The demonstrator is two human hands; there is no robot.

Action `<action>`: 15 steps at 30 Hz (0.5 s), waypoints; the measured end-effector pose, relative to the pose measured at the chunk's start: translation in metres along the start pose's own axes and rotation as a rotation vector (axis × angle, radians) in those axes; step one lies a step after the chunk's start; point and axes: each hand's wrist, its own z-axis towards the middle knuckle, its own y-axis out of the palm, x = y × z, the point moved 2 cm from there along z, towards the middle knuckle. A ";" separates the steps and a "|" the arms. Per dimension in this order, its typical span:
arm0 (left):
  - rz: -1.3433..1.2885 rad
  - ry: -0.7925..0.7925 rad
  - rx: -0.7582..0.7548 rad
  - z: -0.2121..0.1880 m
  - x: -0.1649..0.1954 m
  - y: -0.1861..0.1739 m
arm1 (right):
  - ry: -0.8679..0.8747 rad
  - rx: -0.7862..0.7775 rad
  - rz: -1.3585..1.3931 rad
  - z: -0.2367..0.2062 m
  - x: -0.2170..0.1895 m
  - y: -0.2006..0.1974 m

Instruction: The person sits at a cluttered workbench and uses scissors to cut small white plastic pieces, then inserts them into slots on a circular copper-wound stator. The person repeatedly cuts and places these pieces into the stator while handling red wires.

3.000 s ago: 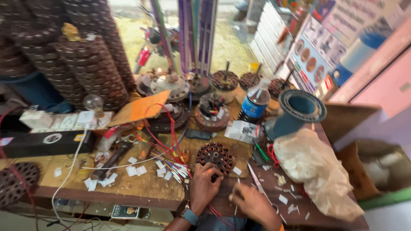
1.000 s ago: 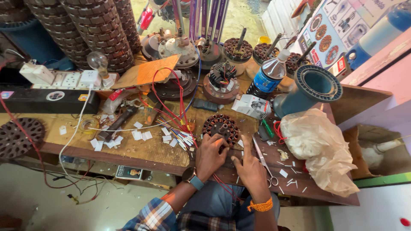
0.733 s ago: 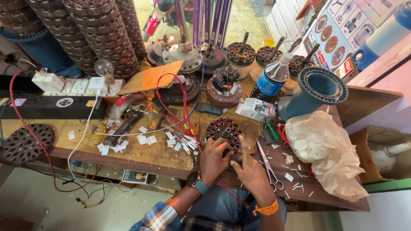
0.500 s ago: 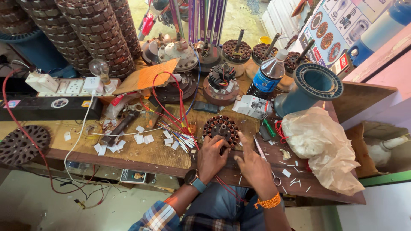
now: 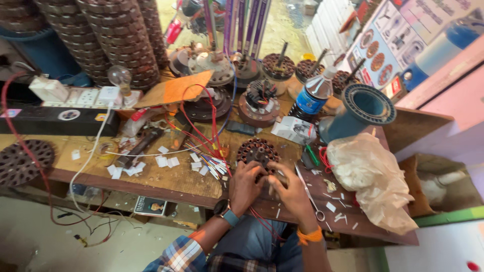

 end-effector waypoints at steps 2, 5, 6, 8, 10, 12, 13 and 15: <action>-0.002 -0.003 0.007 -0.001 0.001 0.001 | -0.264 0.238 -0.407 -0.004 -0.016 0.000; -0.010 -0.025 -0.004 0.000 0.001 0.003 | -0.103 0.300 -0.735 -0.010 -0.022 -0.002; -0.011 -0.031 -0.010 0.001 0.000 0.004 | 0.046 0.268 -0.794 -0.013 -0.019 -0.004; -0.009 -0.027 -0.015 0.000 -0.001 0.008 | 0.147 0.156 -0.928 -0.017 -0.009 -0.009; 0.001 -0.002 -0.014 -0.002 -0.005 0.014 | 0.105 -0.005 -0.821 -0.017 0.004 -0.011; 0.003 0.058 -0.013 -0.005 -0.010 0.021 | -0.059 -0.200 -0.453 -0.016 0.016 -0.006; 0.007 0.081 -0.018 -0.007 -0.014 0.024 | -0.344 -0.181 -0.331 -0.017 0.016 -0.007; 0.086 0.071 0.009 -0.011 -0.019 0.032 | -0.316 -0.118 -0.082 -0.013 0.023 -0.012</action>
